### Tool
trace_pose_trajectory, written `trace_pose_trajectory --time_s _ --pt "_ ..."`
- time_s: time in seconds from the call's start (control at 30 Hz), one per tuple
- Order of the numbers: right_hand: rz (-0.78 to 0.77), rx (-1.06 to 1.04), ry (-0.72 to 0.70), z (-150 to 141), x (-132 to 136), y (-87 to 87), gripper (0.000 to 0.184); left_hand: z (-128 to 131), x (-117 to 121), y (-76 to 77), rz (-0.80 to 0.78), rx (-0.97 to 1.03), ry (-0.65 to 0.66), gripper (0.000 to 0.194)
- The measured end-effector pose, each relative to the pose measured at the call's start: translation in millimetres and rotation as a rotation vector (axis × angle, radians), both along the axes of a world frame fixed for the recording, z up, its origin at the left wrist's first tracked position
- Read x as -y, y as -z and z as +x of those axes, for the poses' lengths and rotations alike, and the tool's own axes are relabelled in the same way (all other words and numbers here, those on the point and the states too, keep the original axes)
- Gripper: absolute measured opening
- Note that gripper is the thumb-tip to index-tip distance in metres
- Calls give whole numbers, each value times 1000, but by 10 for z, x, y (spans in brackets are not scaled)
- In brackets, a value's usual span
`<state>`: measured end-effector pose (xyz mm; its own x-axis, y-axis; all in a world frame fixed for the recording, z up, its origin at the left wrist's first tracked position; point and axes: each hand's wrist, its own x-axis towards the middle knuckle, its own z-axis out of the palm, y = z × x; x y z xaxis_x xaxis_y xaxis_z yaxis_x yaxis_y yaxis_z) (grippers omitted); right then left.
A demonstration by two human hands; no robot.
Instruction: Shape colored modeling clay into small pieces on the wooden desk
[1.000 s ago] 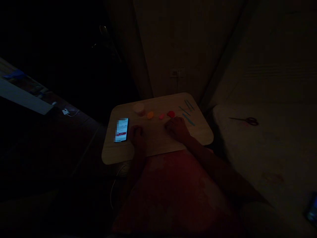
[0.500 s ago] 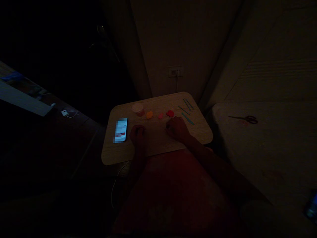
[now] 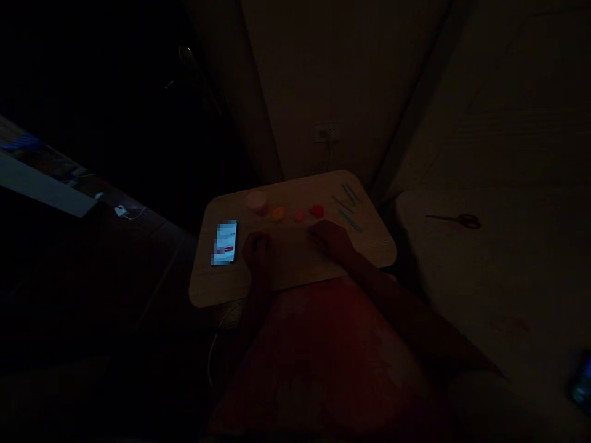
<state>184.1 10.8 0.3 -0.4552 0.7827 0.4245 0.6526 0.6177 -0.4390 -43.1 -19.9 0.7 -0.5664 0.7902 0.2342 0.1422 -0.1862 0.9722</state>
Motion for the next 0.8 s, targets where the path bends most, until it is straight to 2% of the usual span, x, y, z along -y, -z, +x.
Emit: trace_pose_trajectory --time_s 0.17,0.33,0.57,0.8 --pt "-16 -68 -37 17 -1 15 26 11 13 -34 -25 9 15 4" --pt "-42 -32 -24 15 -9 32 21 29 28 -67 -11 -8 8 5" --pt "-36 26 31 14 8 5 37 20 6 -42 -26 6 -6 5" --pt "18 -123 6 10 -20 42 34 5 -6 8 12 12 11 5"
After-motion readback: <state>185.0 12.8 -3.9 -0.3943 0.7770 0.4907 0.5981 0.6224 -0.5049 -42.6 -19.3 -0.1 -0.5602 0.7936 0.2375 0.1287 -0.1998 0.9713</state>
